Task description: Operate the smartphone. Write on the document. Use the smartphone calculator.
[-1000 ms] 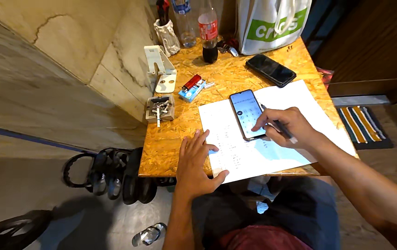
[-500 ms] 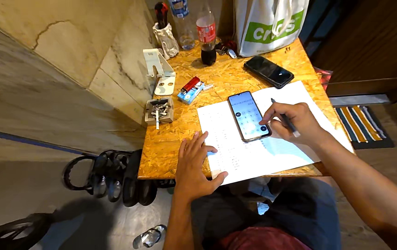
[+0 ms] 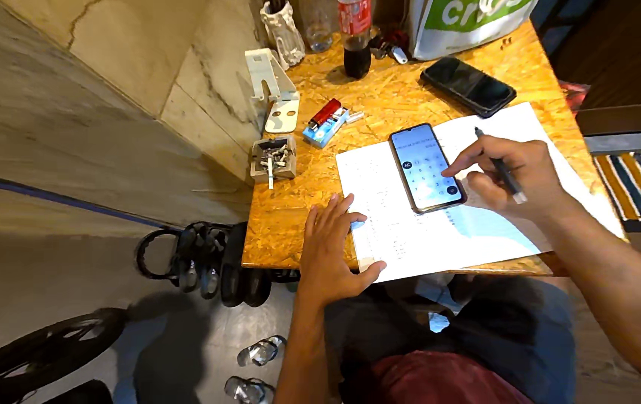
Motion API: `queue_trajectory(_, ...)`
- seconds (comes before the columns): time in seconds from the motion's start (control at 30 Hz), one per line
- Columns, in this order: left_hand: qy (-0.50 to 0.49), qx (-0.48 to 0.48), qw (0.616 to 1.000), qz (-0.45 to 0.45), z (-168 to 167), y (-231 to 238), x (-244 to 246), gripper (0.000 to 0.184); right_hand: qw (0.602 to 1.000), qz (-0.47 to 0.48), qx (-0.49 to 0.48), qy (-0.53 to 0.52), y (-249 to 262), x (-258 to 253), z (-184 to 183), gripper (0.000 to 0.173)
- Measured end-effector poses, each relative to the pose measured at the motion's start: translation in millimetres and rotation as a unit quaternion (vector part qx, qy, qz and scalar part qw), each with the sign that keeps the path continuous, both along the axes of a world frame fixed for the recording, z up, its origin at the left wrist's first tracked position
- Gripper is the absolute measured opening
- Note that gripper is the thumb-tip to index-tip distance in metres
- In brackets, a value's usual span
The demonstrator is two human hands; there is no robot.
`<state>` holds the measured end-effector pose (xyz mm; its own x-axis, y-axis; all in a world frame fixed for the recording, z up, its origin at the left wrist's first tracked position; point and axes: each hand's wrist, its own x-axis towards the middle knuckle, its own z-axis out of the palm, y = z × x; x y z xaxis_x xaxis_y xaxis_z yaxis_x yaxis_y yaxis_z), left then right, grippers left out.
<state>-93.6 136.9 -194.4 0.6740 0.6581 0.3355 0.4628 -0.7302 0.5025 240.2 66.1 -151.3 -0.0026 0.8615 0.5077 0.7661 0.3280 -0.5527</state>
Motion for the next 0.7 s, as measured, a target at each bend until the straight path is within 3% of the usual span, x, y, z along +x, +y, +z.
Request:
queue_trajectory(0.37, -0.003, 0.001, 1.0, -0.001, -1, 0, 1, 0.078, 0.999, 0.029, -0.015, 0.011, 2, -8, -2, 0.028)
queue_trajectory(0.7, -0.006, 0.005, 1.0, -0.002, 1, 1, 1, 0.081, 0.997, 0.056, -0.028, -0.041, 3, -10, -3, 0.027)
